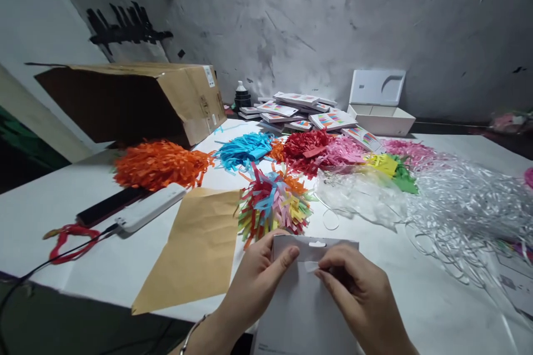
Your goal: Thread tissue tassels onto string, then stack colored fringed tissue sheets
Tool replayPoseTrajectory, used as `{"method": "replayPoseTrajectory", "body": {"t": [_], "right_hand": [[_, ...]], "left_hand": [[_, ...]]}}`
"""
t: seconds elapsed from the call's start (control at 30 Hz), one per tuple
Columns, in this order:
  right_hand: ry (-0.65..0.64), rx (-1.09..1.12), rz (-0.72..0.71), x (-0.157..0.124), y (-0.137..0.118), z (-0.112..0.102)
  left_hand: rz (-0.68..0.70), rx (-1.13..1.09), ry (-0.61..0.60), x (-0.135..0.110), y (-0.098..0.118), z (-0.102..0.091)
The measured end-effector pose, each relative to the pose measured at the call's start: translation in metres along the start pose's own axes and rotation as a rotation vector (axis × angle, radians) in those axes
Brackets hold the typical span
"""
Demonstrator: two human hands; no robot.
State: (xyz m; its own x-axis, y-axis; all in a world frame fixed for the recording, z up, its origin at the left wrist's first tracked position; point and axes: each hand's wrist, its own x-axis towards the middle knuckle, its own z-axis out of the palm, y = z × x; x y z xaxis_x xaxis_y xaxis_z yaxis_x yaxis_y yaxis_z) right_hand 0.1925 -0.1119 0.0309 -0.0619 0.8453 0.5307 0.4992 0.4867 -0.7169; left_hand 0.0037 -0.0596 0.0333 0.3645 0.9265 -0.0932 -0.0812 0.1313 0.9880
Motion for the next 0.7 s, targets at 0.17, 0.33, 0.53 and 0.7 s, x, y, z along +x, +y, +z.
{"method": "replayPoseTrajectory", "body": {"t": [0.17, 0.33, 0.53, 0.7], "right_hand": [[0.020, -0.028, -0.019, -0.003, 0.006, 0.001], [0.070, -0.074, -0.040, -0.006, 0.006, 0.005], [0.118, -0.063, -0.109, -0.004, 0.005, 0.007], [0.129, 0.070, -0.135, -0.016, 0.001, 0.002]], "left_hand": [[0.017, 0.010, -0.015, 0.002, -0.001, 0.003], [0.033, 0.022, -0.036, 0.003, 0.000, 0.004], [0.030, 0.092, -0.010, 0.006, -0.001, 0.003], [0.047, 0.158, 0.041, 0.009, 0.001, 0.000]]}}
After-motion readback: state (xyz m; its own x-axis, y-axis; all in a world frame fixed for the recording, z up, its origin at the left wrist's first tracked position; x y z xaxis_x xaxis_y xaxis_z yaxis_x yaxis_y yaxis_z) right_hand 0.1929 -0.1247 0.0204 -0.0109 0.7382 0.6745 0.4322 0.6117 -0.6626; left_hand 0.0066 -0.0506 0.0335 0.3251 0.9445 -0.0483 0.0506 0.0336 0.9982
